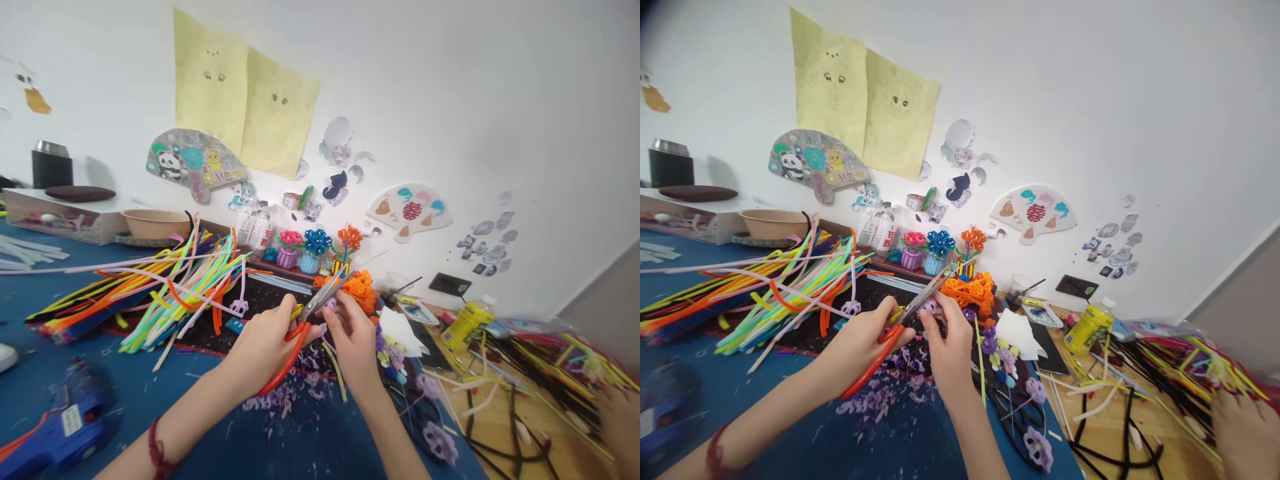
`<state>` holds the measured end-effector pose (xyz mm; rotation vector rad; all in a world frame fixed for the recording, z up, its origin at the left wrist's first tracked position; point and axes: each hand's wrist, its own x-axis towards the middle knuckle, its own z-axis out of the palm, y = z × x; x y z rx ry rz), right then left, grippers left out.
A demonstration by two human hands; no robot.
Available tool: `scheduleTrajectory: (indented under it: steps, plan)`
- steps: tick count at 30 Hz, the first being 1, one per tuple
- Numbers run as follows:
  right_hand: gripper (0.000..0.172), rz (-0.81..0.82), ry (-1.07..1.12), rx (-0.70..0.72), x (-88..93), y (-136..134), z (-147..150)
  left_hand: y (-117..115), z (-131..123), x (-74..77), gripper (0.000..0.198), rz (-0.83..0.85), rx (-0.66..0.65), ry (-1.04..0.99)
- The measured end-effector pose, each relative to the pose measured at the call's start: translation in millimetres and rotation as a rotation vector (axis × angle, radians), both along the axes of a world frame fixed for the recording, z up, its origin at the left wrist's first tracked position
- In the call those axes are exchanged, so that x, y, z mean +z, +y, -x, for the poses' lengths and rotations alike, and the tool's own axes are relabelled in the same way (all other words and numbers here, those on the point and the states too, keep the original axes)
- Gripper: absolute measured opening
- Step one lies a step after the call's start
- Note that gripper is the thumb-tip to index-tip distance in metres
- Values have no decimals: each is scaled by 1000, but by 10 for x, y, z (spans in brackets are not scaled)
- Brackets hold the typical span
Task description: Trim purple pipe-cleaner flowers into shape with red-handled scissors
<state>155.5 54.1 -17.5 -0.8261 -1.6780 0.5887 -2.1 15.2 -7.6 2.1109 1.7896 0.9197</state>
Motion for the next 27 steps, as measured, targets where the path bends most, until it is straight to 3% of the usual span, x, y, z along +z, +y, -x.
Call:
scheduleTrajectory:
  steps: [5,11,22,27]
  plan:
    - [21,-143,-149,-79,18,-17,1,-1,5,14,36,-10,12,51]
    - [21,-174,-182,-84,33,-30,9,-25,2,59,35,-25,32,125]
    - [30,12,-15,-43,-1,4,-14,-39,1,105,35,-61,98,137]
    - [26,-21,-60,-47,27,-30,-13,-47,-6,94,36,-86,77,194]
